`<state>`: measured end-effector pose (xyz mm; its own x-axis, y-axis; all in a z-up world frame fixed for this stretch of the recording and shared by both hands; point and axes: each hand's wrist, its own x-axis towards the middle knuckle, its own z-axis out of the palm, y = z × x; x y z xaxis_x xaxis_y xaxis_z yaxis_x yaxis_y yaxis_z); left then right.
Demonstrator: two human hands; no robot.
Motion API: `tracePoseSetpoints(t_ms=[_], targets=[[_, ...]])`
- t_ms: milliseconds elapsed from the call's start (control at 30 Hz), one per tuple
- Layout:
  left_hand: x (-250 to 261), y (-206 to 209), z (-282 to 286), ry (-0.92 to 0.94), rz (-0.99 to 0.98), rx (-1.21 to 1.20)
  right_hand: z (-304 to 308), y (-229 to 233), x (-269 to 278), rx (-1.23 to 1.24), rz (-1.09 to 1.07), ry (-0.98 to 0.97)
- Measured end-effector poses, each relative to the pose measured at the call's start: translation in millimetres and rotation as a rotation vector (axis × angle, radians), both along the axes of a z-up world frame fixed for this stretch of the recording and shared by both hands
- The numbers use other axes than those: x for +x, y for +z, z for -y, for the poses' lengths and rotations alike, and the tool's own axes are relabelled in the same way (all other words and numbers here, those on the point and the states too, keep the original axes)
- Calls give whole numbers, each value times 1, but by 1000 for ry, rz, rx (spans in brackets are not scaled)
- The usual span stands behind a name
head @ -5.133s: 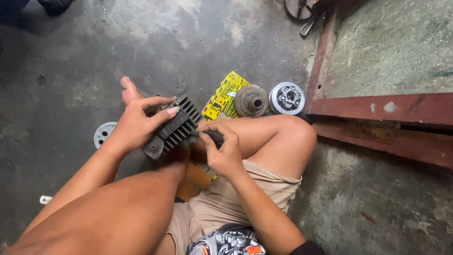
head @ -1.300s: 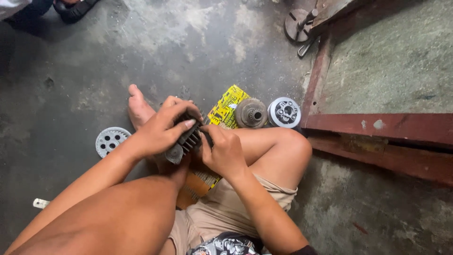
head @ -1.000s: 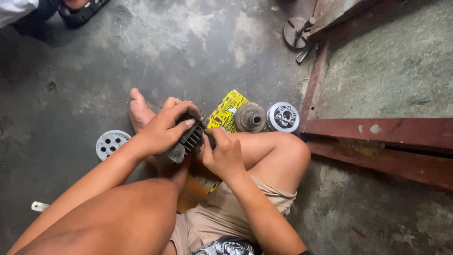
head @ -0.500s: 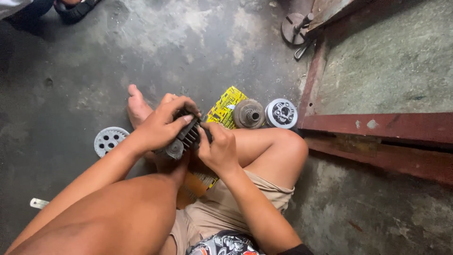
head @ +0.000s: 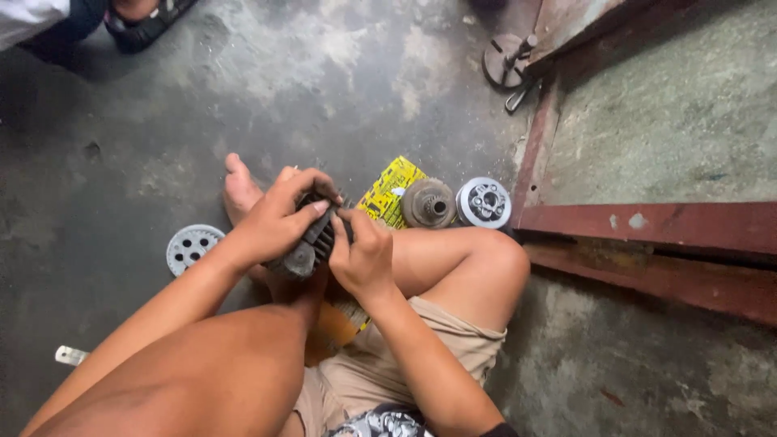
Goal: The person sits on the floor and cleans a metal engine cylinder head using a small black tool. They scrape the fins and surfaces of the cylinder, then wipe the tool on a yellow box before continuing to clean the part.
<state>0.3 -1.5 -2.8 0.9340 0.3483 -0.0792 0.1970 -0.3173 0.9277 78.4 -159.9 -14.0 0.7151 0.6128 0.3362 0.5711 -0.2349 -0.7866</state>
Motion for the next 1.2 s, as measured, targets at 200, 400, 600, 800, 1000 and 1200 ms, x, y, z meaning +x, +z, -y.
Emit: tracePoseSetpoints(t_ms=[200,400,600,800,1000,1200], targets=[[1,-2,0,-6,8,-42,16,-22,8,-49,58,34],[-1,-5,-2,35,19,-34,1,-21,-8,10,-25,-26],[1,1,0,14,17,-35,11,-19,1,-10,-6,10],[-2,-1,-3,35,-2,-71,5,-32,-4,-13,44,-16],[2,5,4,33,-30,-71,4,-28,-1,-4,58,-12],[-4,10,-2,28,-17,-90,11,-30,0,-38,110,24]])
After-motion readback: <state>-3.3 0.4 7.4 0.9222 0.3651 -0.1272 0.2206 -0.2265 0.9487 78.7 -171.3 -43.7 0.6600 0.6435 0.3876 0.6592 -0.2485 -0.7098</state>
